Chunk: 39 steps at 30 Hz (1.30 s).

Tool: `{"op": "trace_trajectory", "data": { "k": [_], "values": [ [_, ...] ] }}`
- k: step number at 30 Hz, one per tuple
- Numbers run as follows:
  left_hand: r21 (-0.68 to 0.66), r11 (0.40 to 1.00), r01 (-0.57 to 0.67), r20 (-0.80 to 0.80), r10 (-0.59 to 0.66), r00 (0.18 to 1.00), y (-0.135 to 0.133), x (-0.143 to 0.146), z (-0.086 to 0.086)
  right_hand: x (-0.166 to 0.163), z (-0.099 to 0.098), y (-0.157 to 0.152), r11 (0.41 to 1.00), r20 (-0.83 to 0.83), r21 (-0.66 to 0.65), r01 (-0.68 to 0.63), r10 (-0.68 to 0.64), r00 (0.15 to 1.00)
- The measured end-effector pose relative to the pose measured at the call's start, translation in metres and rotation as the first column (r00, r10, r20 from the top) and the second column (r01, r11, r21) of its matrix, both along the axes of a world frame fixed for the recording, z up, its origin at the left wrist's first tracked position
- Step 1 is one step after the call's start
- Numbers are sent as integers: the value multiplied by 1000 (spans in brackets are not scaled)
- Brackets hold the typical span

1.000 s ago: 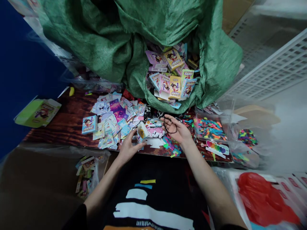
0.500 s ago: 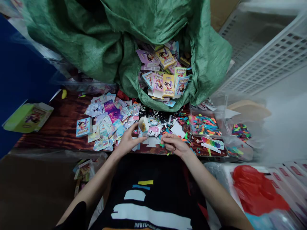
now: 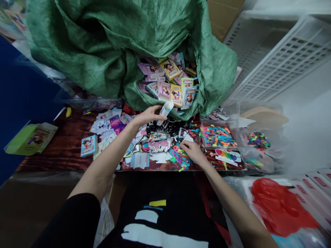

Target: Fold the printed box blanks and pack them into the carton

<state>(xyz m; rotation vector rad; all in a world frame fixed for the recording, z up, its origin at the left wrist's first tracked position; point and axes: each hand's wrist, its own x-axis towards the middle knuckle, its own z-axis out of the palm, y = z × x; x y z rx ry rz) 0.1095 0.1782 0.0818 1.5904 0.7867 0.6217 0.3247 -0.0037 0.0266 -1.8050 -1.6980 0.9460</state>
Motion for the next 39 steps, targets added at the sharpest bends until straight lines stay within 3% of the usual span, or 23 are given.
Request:
{"op": "trace_trajectory", "data": {
  "k": [6, 10, 16, 23, 26, 28, 30, 34, 39],
  "values": [
    [107, 990, -92, 23, 90, 996, 48, 13, 11, -37, 16, 19, 987, 179, -35, -159, 163, 970],
    [135, 983, -123, -1, 124, 992, 64, 13, 16, -62, 28, 49, 986, 357, -26, -168, 166, 919],
    [134, 986, -100, 6, 100, 995, 63, 4, 24, -63, 37, 89, 976, 653, -154, -153, 217, 725],
    [48, 992, -115, 70, 111, 991, 59, -20, 40, -45, 53, 94, 955, 677, -245, -169, 293, 675],
    [3, 992, -125, 97, 124, 988, 59, -26, 42, -58, 64, 109, 972, 672, -165, -166, 233, 703],
    [-14, 992, -124, 125, 125, 984, 58, -26, 41, -76, 67, 126, 985, 619, -82, -154, 171, 767],
    [-18, 991, -130, 153, 131, 979, 54, -24, 40, -97, 62, 147, 990, 539, -42, -133, 135, 831],
    [-8, 991, -137, 193, 136, 972, 41, -26, 40, -127, 43, 184, 994, 478, -22, -108, 105, 872],
    [-16, 983, -185, 213, 184, 960, 8, -64, 36, -111, 34, 183, 985, 349, 39, -168, 144, 926]
  ]
}}
